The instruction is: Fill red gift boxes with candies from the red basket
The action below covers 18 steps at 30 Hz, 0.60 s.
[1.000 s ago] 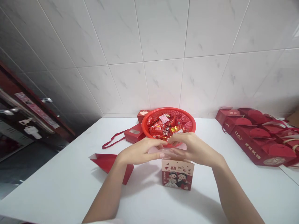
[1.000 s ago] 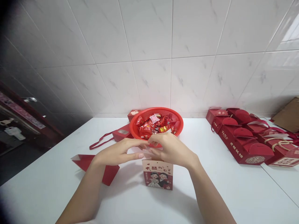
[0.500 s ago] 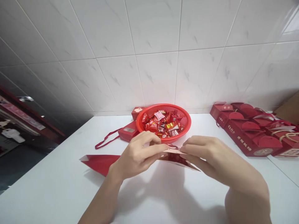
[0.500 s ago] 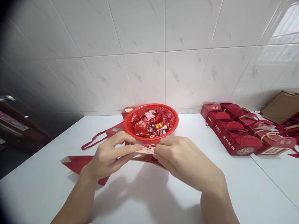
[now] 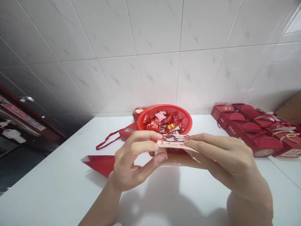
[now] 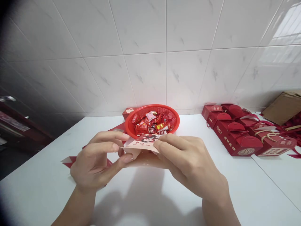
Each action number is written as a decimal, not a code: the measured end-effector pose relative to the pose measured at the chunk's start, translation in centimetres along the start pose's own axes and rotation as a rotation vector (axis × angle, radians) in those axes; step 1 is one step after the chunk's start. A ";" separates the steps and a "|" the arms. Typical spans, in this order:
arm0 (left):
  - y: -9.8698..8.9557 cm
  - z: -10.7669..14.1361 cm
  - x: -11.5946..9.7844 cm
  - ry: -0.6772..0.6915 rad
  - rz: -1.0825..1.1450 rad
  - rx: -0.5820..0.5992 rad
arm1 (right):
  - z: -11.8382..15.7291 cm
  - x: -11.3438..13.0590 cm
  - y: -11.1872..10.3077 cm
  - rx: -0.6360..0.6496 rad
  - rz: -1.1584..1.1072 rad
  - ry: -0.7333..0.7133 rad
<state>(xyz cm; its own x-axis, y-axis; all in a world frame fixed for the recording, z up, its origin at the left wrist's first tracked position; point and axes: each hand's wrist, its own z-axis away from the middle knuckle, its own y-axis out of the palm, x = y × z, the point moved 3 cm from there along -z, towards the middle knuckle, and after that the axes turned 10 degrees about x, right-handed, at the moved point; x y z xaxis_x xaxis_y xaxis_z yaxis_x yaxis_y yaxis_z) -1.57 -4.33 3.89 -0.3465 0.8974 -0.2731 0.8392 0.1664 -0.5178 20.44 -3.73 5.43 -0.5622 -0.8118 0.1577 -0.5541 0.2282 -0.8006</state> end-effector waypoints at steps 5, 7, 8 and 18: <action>-0.2 -0.2 -0.4 0.062 -0.090 0.021 | 0.2 0.0 -0.2 -0.013 -0.030 -0.010; -0.3 -0.4 -0.7 0.084 -0.101 0.046 | 0.2 0.1 -0.3 -0.007 -0.046 -0.003; -0.3 -0.5 -0.8 0.086 -0.099 0.070 | 0.2 0.1 -0.4 0.007 -0.057 0.001; 0.6 -0.3 4.0 -0.265 0.173 0.485 | -1.9 -3.0 4.7 0.577 -0.201 0.113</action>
<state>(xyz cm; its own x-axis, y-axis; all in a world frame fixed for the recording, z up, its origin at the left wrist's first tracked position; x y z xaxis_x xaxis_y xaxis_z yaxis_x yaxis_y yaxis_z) -2.38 -0.48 2.74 -0.3670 0.7518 -0.5478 0.6262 -0.2358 -0.7432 18.32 0.83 2.29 -0.5607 -0.7395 0.3725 -0.2519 -0.2762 -0.9275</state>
